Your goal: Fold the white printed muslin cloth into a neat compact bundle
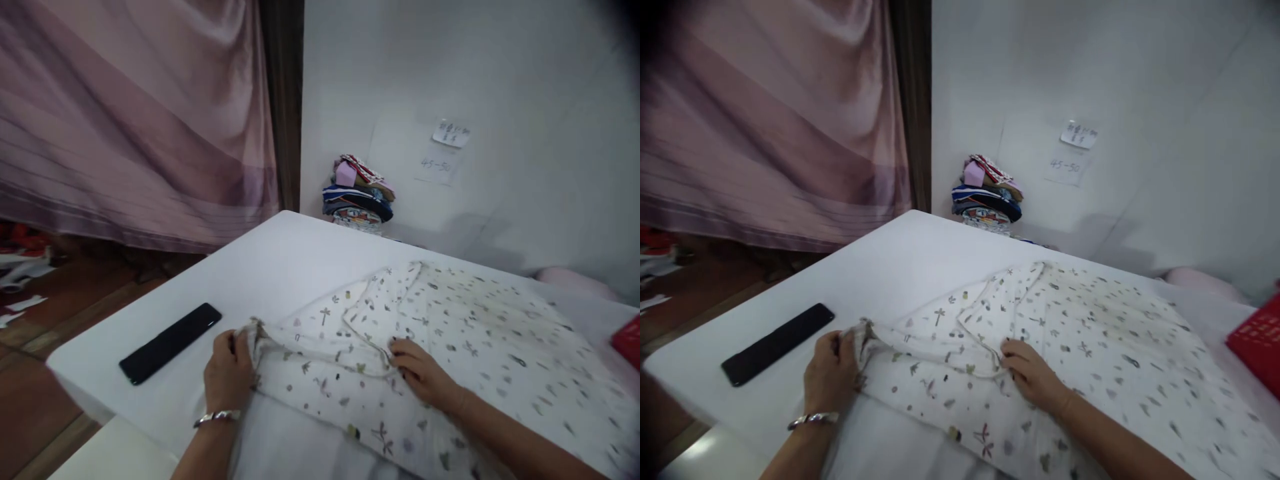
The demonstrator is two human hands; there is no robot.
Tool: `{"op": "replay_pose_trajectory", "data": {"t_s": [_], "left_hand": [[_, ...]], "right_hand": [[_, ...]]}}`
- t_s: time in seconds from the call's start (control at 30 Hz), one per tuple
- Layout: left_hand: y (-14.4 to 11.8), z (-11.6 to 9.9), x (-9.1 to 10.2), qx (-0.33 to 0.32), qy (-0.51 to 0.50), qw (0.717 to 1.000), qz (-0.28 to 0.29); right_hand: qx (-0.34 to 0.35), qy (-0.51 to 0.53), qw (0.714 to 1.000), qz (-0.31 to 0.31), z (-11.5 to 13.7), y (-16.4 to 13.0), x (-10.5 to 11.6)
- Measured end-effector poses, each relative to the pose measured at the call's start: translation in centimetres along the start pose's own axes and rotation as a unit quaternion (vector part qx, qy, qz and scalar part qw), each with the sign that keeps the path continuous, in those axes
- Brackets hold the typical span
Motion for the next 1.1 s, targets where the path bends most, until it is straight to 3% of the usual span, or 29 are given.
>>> {"op": "replay_pose_trajectory", "data": {"t_s": [0.1, 0.2, 0.27, 0.37, 0.53, 0.67, 0.8, 0.93, 1.03, 1.1], "left_hand": [[0.1, -0.5, -0.2, -0.004, 0.006, 1.0, 0.007], [-0.1, -0.8, -0.1, -0.002, 0.009, 1.0, 0.004], [-0.3, -0.9, 0.0, -0.007, 0.004, 1.0, -0.002], [-0.6, -1.1, 0.2, -0.015, 0.001, 1.0, -0.017], [-0.6, -1.1, 0.3, -0.021, 0.011, 0.999, -0.023], [-0.6, -1.2, 0.3, -0.019, 0.016, 1.0, -0.02], [-0.6, -1.0, 0.4, -0.008, -0.004, 1.0, -0.02], [-0.5, -0.3, 1.3, 0.032, -0.053, 0.997, -0.043], [-0.1, 1.2, 2.2, 0.088, -0.093, 0.988, -0.083], [0.3, 2.7, 2.6, 0.137, -0.111, 0.978, -0.107]], "right_hand": [[-0.058, 0.032, 0.997, -0.037, 0.1, -1.5, 1.4], [-0.11, 0.021, 0.989, -0.1, 0.0, 1.7, 3.8], [-0.16, 0.009, 0.981, -0.105, -0.1, 4.6, 4.1], [-0.189, -0.033, 0.98, -0.054, 0.4, 8.7, 2.2], [-0.233, -0.143, 0.956, 0.106, 0.2, 13.0, -2.9], [-0.262, -0.195, 0.93, 0.167, -0.7, 14.6, -4.6], [-0.272, -0.213, 0.92, 0.185, -1.2, 15.0, -5.2], [-0.275, -0.198, 0.926, 0.168, -1.5, 16.3, -2.8], [-0.271, -0.169, 0.937, 0.14, -1.6, 19.2, 1.2], [-0.274, -0.119, 0.951, 0.086, -1.6, 21.9, 4.6]]}}
Point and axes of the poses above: each hand's wrist, its own y-axis towards the middle knuckle, its own x-axis out of the back of the hand, z = x × y, the point moved 8 cm from there along y, towards the middle knuckle, and after that the axes turned 14 degrees about y, right-handed, at the moved point
